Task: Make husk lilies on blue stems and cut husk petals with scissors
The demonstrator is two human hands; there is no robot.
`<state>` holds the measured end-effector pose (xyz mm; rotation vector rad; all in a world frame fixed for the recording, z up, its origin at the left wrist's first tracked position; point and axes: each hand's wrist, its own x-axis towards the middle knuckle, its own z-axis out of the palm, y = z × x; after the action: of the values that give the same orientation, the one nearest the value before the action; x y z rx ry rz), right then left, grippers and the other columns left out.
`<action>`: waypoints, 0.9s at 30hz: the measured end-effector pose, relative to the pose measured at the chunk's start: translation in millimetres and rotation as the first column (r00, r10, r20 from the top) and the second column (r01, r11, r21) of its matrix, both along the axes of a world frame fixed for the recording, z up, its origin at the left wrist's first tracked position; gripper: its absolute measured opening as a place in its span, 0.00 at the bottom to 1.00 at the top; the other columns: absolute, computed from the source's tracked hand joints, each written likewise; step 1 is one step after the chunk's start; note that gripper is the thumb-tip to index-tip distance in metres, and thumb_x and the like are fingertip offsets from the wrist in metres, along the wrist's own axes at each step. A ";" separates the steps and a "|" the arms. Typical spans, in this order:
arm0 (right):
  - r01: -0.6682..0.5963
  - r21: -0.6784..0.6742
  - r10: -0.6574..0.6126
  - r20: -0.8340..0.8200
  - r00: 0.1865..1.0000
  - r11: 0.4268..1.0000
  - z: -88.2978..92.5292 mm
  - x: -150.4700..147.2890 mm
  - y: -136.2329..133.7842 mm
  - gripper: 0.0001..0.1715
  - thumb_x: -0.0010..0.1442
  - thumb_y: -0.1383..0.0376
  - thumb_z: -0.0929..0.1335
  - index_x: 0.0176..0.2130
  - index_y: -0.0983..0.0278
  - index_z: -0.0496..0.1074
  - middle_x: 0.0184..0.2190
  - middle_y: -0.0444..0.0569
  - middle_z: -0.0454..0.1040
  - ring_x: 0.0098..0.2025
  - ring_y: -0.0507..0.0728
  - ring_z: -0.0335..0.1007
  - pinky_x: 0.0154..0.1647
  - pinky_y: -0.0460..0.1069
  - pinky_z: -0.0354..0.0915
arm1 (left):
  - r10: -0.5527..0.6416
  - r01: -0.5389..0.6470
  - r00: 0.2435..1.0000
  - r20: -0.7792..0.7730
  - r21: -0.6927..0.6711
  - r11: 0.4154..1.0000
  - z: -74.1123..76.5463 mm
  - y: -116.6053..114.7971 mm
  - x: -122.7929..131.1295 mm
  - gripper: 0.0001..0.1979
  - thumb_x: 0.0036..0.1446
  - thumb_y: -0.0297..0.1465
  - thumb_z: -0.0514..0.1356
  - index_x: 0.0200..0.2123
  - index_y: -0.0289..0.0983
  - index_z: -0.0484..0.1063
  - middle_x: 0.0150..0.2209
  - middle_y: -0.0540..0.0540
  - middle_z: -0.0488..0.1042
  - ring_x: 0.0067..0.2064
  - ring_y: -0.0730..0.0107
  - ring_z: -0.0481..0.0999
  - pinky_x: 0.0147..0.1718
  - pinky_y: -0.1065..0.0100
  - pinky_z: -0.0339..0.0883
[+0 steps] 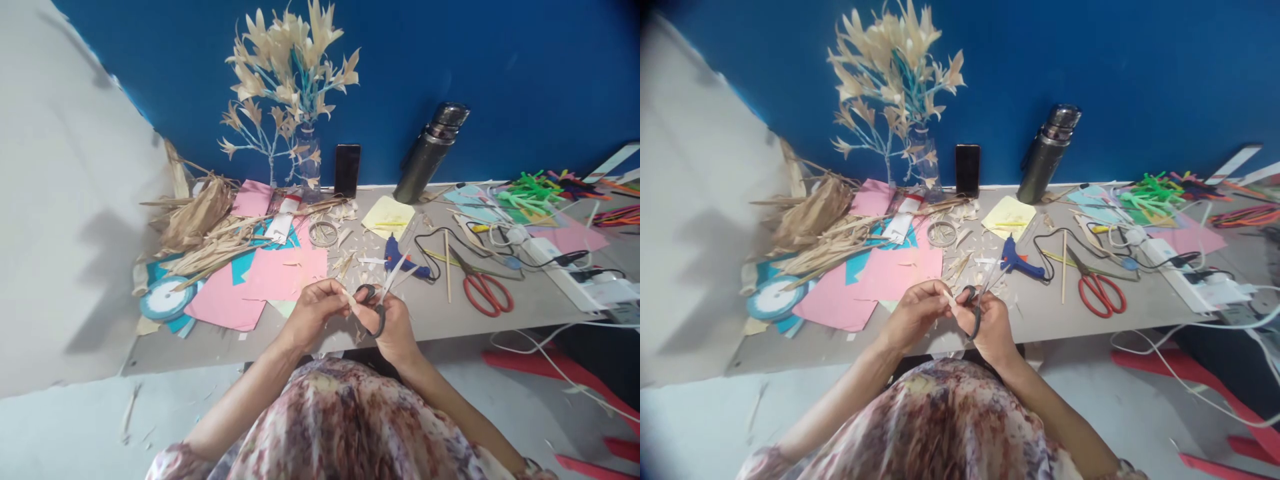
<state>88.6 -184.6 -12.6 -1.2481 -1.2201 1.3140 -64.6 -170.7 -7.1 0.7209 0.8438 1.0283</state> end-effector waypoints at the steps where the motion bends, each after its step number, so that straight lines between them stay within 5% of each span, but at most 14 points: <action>1: -0.037 -0.003 0.037 0.004 0.999 0.999 -0.6 2.4 -0.1 0.17 0.51 0.54 0.73 0.32 0.63 0.70 0.24 0.44 0.71 0.25 0.53 0.65 0.25 0.46 0.62 | 0.007 -0.007 1.000 0.003 -0.007 1.000 0.5 0.4 -0.8 0.07 0.46 0.30 0.68 0.25 0.34 0.73 0.22 0.48 0.74 0.25 0.75 0.70 0.30 0.72 0.62; 6: -0.416 -0.019 0.416 -0.006 0.909 0.909 -4.4 15.7 -3.1 0.28 0.56 0.43 0.71 0.30 0.66 0.71 0.24 0.46 0.70 0.26 0.53 0.63 0.26 0.45 0.59 | 0.057 -0.057 0.998 -0.017 -0.006 0.998 3.4 4.1 -8.3 0.06 0.45 0.29 0.67 0.24 0.34 0.72 0.22 0.49 0.73 0.26 0.73 0.71 0.31 0.71 0.63; 9: -0.542 -0.094 0.541 -0.033 0.840 0.835 -7.6 18.8 -6.6 0.35 0.54 0.36 0.69 0.29 0.66 0.70 0.23 0.47 0.70 0.24 0.53 0.63 0.25 0.45 0.58 | 0.076 -0.074 0.995 -0.066 0.036 0.997 3.8 5.6 -11.4 0.05 0.46 0.29 0.66 0.24 0.35 0.72 0.24 0.48 0.75 0.27 0.72 0.73 0.31 0.71 0.63; 27: -0.565 -0.155 0.566 -0.042 0.823 0.810 -13.9 18.8 -10.0 0.27 0.54 0.47 0.73 0.21 0.65 0.68 0.19 0.45 0.70 0.22 0.52 0.62 0.22 0.44 0.56 | 0.100 -0.092 0.983 -0.151 0.056 0.994 4.6 4.2 -13.7 0.04 0.47 0.28 0.64 0.24 0.35 0.72 0.21 0.48 0.76 0.25 0.73 0.73 0.29 0.72 0.65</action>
<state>107.4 -194.6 -26.5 -1.0248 -1.5925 1.8723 -78.3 -166.5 -2.6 0.8151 0.9975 1.0928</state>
